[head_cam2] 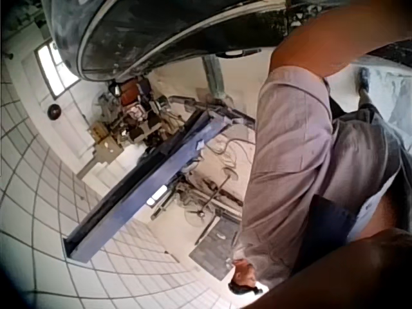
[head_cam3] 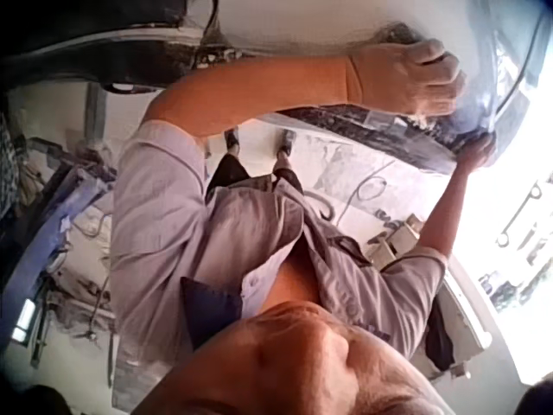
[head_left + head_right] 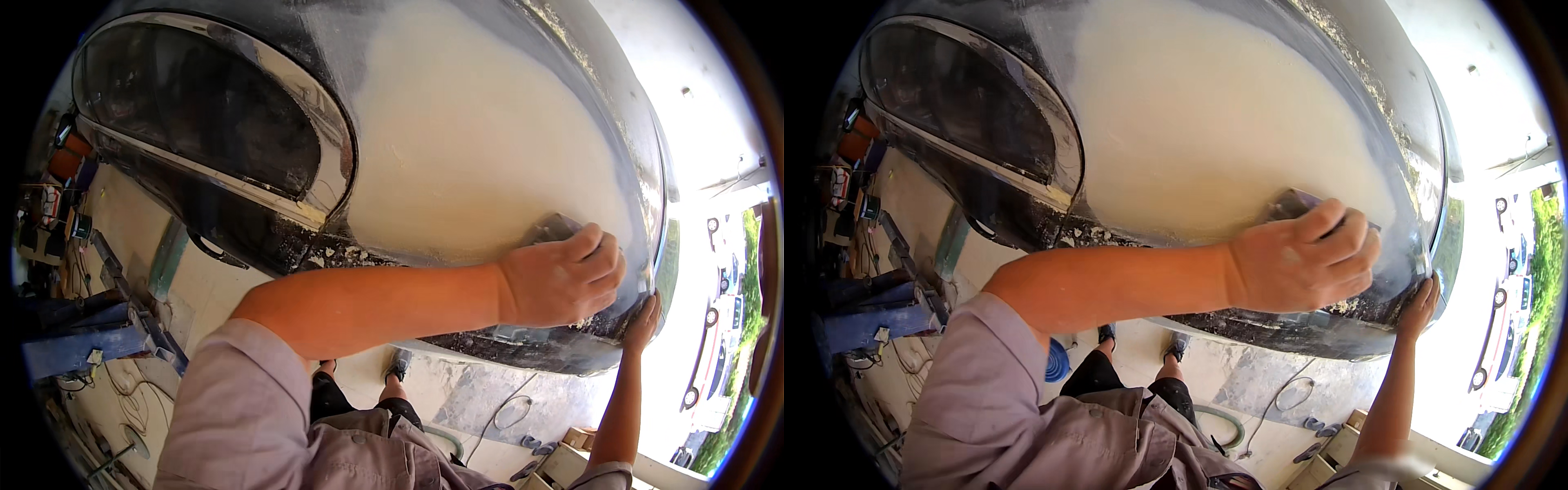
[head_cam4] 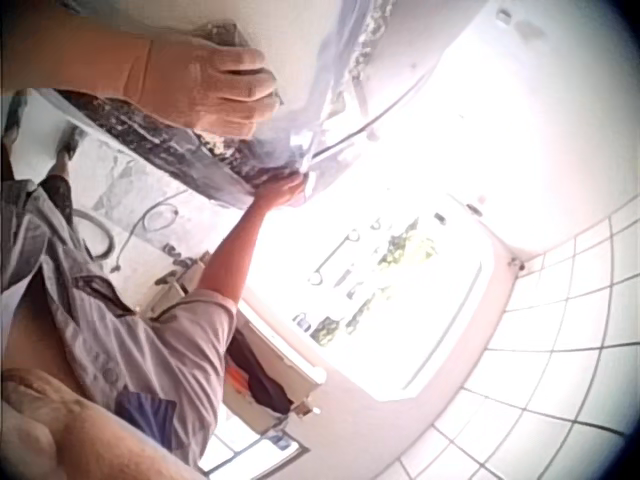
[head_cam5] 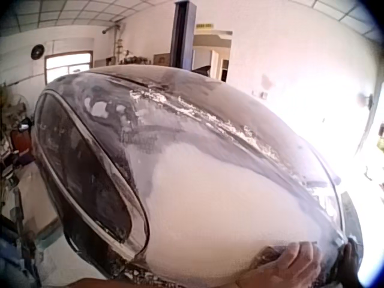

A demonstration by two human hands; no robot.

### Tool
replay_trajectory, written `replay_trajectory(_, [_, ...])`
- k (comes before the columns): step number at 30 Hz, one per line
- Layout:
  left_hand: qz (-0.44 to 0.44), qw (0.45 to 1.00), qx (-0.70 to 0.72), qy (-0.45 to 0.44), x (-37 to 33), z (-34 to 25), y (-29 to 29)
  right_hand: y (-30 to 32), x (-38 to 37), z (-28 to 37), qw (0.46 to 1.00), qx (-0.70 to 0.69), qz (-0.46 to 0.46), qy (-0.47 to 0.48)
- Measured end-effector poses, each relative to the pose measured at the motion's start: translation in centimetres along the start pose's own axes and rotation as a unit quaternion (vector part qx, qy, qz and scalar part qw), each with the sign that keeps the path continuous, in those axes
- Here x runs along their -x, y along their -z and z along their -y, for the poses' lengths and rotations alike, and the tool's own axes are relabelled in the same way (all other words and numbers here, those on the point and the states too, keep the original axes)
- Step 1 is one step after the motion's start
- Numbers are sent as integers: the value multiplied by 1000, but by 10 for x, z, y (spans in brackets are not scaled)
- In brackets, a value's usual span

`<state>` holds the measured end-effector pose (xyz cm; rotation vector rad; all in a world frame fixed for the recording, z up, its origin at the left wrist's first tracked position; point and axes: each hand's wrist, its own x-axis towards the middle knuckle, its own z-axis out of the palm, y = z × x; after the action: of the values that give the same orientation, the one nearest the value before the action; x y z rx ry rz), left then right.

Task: The person uses a sanding block to manually sand the rear trunk lid of a dark-colored car. They repeatedly rub the surface to remove paint or filler, creating a matte, dusty finish on the treated areas.

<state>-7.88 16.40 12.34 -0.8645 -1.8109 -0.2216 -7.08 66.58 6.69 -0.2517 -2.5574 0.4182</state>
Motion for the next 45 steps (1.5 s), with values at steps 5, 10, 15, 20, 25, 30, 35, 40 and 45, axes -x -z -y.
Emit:
replay_trajectory(5, [22, 998, 39, -33, 68, 57, 56, 4, 4, -13, 1000, 7, 4, 4])
replay_trajectory(10, [52, 997, 13, -50, 119, 95, 104, -1, 2, -2, 1000, 10, -8, -13])
replay_trajectory(15, [21, 999, 35, -17, 9, -18, 1, 2, 0, -7, 1000, 7, -6, -9])
replay_trajectory(20, [62, 997, 12, -45, 114, 78, 89, 3, 5, -19, 1000, 12, -6, -17])
replay_trajectory(25, [78, 996, 5, -47, 129, 96, 117, -6, 0, 1, 1000, 25, -7, -2])
replay_trajectory(30, [39, 998, 52, -14, 1, -39, -11, -1, -1, 8, 1000, 27, -11, -4])
replay_trajectory(35, [64, 996, 50, -42, 68, 35, 59, 2, 6, -4, 999, 33, -12, -2])
replay_trajectory(40, [91, 995, 25, -36, 92, 57, 86, -2, 5, 12, 999, 35, -14, -3])
replay_trajectory(45, [128, 990, 46, -44, 31, 2, 37, 5, 5, 12, 999, 36, -19, -2])
